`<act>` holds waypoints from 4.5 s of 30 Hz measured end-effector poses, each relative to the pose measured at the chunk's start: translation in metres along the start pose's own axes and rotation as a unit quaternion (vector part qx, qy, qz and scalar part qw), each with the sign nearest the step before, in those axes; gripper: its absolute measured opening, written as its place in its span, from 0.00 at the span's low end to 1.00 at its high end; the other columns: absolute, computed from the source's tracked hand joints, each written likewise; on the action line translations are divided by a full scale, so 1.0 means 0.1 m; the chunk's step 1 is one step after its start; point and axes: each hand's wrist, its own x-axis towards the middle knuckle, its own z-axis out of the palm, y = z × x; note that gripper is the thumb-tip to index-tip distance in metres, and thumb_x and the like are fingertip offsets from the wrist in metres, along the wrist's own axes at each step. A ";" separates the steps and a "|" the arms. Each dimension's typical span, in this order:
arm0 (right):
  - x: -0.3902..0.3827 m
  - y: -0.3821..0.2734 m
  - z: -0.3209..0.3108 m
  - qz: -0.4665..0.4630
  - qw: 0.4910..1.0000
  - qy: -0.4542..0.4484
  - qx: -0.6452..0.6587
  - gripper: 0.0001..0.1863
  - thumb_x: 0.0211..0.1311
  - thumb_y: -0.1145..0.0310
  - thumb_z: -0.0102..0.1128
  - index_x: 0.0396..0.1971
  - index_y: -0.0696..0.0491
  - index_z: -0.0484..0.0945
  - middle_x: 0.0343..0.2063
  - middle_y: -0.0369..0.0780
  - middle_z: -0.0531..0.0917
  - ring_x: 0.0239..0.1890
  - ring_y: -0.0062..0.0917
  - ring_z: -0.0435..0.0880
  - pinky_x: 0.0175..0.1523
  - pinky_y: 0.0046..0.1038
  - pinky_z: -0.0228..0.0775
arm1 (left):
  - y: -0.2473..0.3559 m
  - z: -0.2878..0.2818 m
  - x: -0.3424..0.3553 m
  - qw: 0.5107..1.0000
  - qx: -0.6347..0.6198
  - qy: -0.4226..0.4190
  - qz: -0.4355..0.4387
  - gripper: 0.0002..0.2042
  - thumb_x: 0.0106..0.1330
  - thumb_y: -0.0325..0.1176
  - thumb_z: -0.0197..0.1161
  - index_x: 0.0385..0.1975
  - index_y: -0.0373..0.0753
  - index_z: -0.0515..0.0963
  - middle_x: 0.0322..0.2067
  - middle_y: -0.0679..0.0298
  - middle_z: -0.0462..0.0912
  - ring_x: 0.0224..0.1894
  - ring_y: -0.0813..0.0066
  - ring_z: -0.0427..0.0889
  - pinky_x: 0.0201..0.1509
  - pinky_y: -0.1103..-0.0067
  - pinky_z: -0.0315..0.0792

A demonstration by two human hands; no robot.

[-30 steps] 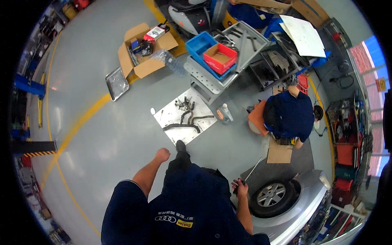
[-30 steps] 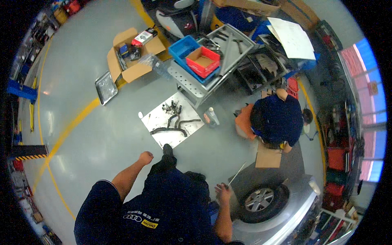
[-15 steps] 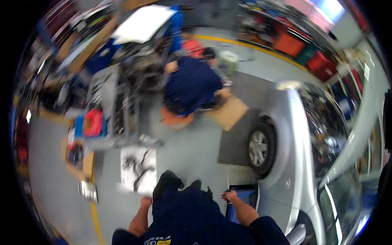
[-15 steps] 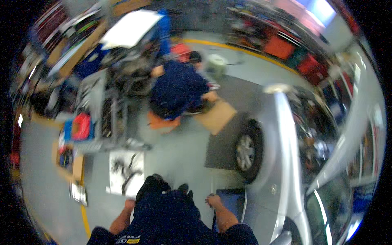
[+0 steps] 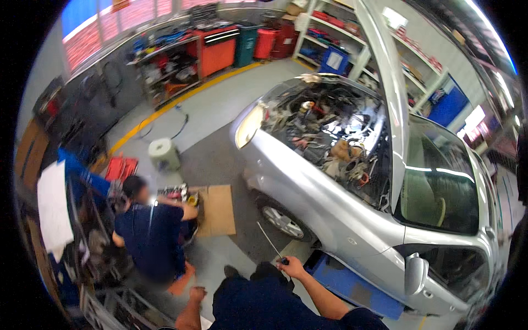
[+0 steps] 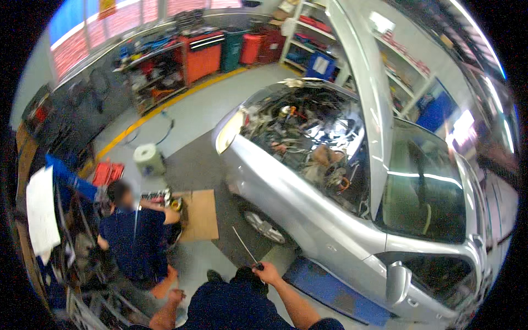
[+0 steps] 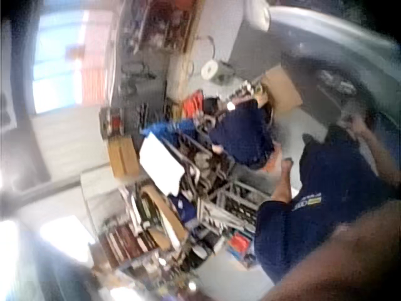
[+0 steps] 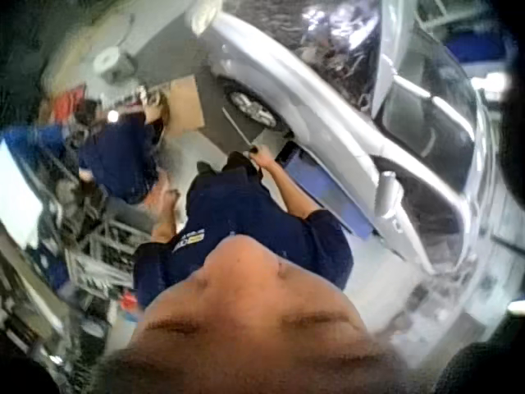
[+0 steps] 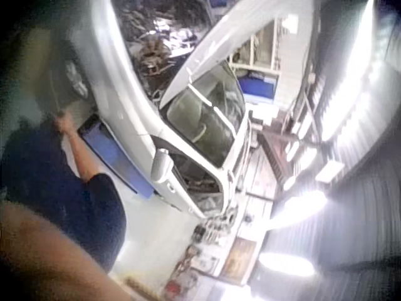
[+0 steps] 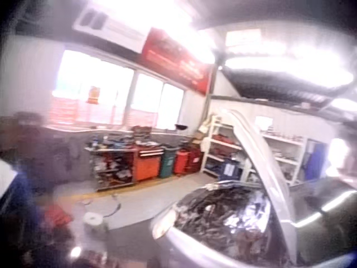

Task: The person works on a car engine with the hood open, using a wrench to tighten bolts and a flashlight to inspect the engine bay. The person also picks up a flexible hose and wipes the engine surface with a cloth.

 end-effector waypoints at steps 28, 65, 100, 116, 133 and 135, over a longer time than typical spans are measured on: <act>6.59 -4.92 -1.69 -0.194 0.974 0.023 0.112 0.18 0.71 0.62 0.67 0.50 0.61 0.82 0.36 0.40 0.89 0.39 0.21 0.86 0.48 0.29 0.80 | 9.55 -1.25 4.05 0.966 -0.109 -0.133 0.192 0.12 0.78 0.37 0.60 0.39 0.32 0.79 0.26 0.61 0.82 0.26 0.69 0.82 0.33 0.73 0.79; 15.70 -9.68 -5.02 -0.174 0.962 0.132 0.165 0.13 0.72 0.65 0.64 0.43 0.62 0.83 0.39 0.43 0.89 0.34 0.23 0.86 0.44 0.28 0.79 | 16.72 -6.14 9.82 0.853 0.181 0.366 0.326 0.24 0.63 0.30 0.66 0.61 0.42 0.76 0.48 0.48 0.85 0.49 0.50 0.85 0.54 0.63 0.78; 14.26 -6.12 -0.67 0.364 0.562 0.525 0.525 0.16 0.71 0.64 0.59 0.51 0.58 0.79 0.42 0.48 0.88 0.43 0.39 0.90 0.43 0.40 0.85 | 19.74 -3.85 12.31 0.573 0.618 0.040 0.536 0.17 0.68 0.40 0.62 0.47 0.34 0.87 0.40 0.48 0.90 0.44 0.54 0.89 0.51 0.58 0.80; 13.78 -6.01 -3.83 0.212 0.148 0.728 0.635 0.14 0.73 0.68 0.62 0.49 0.64 0.77 0.36 0.49 0.87 0.30 0.33 0.89 0.34 0.33 0.83 | 18.54 3.13 10.94 0.370 0.490 -0.569 0.548 0.12 0.71 0.30 0.62 0.52 0.35 0.82 0.45 0.51 0.85 0.44 0.56 0.86 0.49 0.68 0.81; 12.58 -6.14 -4.91 0.378 -0.018 0.806 0.454 0.13 0.76 0.67 0.58 0.49 0.63 0.77 0.37 0.48 0.87 0.33 0.32 0.89 0.41 0.33 0.86 | 16.69 6.86 7.59 0.156 0.412 -0.511 0.738 0.12 0.72 0.37 0.60 0.46 0.37 0.80 0.44 0.54 0.83 0.51 0.52 0.80 0.58 0.59 0.72; 12.15 -5.87 -5.36 0.356 0.027 0.826 0.436 0.12 0.76 0.69 0.58 0.48 0.62 0.77 0.36 0.46 0.87 0.34 0.30 0.88 0.42 0.33 0.85 | 16.65 6.85 7.56 0.152 0.425 -0.513 0.730 0.12 0.72 0.38 0.60 0.45 0.37 0.81 0.43 0.55 0.83 0.50 0.52 0.80 0.58 0.59 0.72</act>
